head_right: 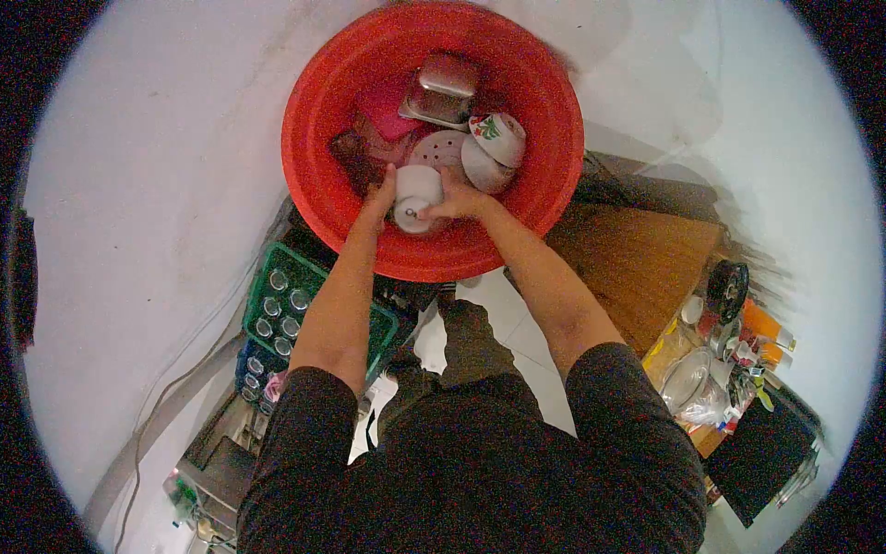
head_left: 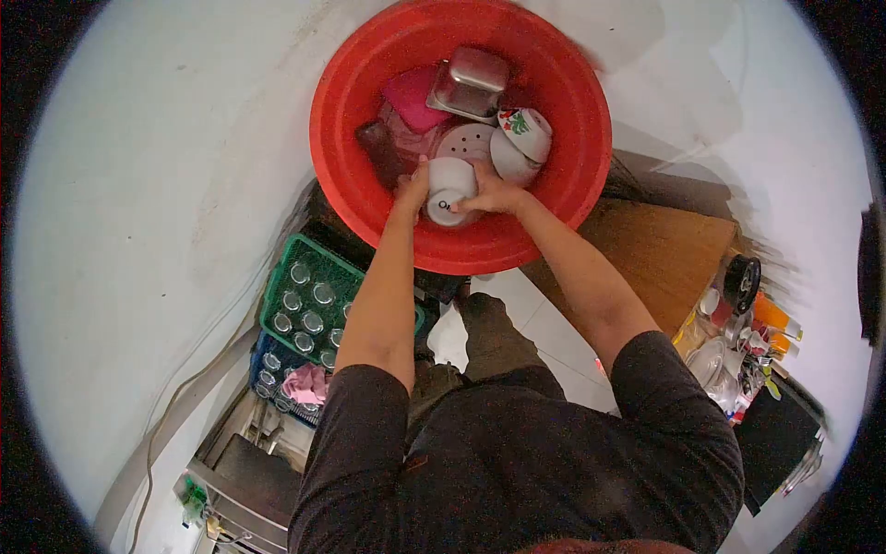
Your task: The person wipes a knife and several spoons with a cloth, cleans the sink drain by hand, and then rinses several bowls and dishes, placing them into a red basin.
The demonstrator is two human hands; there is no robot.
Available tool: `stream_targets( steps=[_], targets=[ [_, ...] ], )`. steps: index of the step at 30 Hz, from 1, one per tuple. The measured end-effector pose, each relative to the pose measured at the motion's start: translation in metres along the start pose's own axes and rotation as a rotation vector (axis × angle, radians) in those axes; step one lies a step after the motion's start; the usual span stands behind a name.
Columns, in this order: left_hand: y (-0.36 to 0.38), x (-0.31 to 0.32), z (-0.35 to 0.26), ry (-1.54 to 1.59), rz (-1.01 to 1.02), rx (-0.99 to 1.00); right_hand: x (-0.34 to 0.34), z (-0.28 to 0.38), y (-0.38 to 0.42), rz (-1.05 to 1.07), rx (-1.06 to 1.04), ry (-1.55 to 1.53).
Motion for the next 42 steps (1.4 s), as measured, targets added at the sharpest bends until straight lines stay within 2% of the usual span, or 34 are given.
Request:
stream_targets(
  steps=[4, 6, 9, 13, 15, 16, 18, 20, 22, 24, 25, 26, 27, 28, 30, 32, 34, 36, 38, 39, 40, 42],
  targets=[
    [-0.015, 0.006, 0.012, -0.121, -0.076, -0.083, 0.002, 0.002, 0.006, 0.008, -0.012, 0.073],
    [-0.02, 0.004, 0.013, -0.043, 0.23, 0.108, 0.003, 0.005, 0.01, -0.06, 0.056, 0.178],
    [-0.039, 0.021, 0.038, -0.09, 0.124, 0.086, 0.005, 0.002, 0.008, -0.065, 0.048, 0.204],
    [-0.06, 0.027, 0.068, -0.08, 0.174, 0.076, 0.01, -0.008, -0.005, -0.068, 0.049, 0.271],
    [-0.078, 0.031, 0.084, -0.203, 0.271, 0.285, 0.006, 0.005, 0.0, -0.052, 0.099, 0.252],
    [-0.073, 0.029, 0.077, -0.202, 0.266, 0.285, 0.005, 0.012, 0.005, -0.051, 0.095, 0.255],
    [-0.056, 0.024, 0.062, -0.287, 0.202, 0.053, 0.005, 0.024, 0.013, -0.161, 0.154, 0.453],
    [-0.015, 0.014, 0.019, -0.338, 0.187, 0.053, 0.004, 0.026, 0.014, -0.154, 0.176, 0.411],
    [-0.009, 0.009, 0.019, -0.388, 0.169, 0.052, 0.005, 0.03, 0.014, -0.145, 0.196, 0.37],
    [-0.002, 0.004, 0.012, -0.549, 0.276, 0.261, 0.006, 0.04, 0.018, -0.156, 0.185, 0.42],
    [0.004, 0.003, 0.008, -0.544, 0.265, 0.262, 0.007, 0.048, 0.023, -0.156, 0.175, 0.427],
    [0.013, 0.001, 0.004, -0.5, 0.161, 0.332, 0.008, 0.054, 0.03, -0.163, 0.223, 0.347],
    [0.029, -0.005, -0.008, -0.457, 0.054, 0.398, 0.01, 0.064, 0.036, -0.166, 0.268, 0.268],
    [0.05, -0.013, -0.021, -0.452, 0.029, 0.392, 0.018, 0.063, 0.032, -0.158, 0.246, 0.281],
    [0.101, -0.034, -0.049, -0.139, 0.106, 0.478, 0.041, 0.032, 0.006, -0.305, 0.067, 0.345],
    [0.146, -0.059, -0.061, -0.29, 0.102, 0.652, 0.06, -0.01, -0.047, -0.464, 0.081, 0.504],
    [0.197, -0.086, -0.059, -0.074, 0.07, 0.791, 0.059, -0.021, -0.054, -0.506, 0.084, 0.6],
    [0.255, -0.124, -0.055, -0.095, 0.036, 0.776, 0.05, 0.055, 0.003, -0.417, 0.15, 0.598],
    [0.311, -0.164, -0.038, -0.017, -0.074, 0.716, 0.048, 0.058, 0.008, -0.563, -0.094, 0.741],
    [0.333, -0.182, -0.021, 0.008, -0.077, 0.705, 0.047, 0.066, 0.021, -0.634, -0.225, 0.626],
    [0.356, -0.2, -0.002, 0.033, -0.078, 0.695, 0.047, 0.061, 0.022, -0.67, -0.192, 0.691],
    [0.408, -0.241, 0.036, 0.04, -0.234, 0.69, 0.025, 0.004, -0.038, -0.709, -0.274, 0.947]
  ],
)
Point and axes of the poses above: each hand's wrist, its own y-axis away from the middle knuckle, its own x-axis out of the palm, z = x × y, the point moved 2 cm from there along -y, towards the middle knuckle, and after that the axes turned 14 degrees about x, right-handed, at the moved point
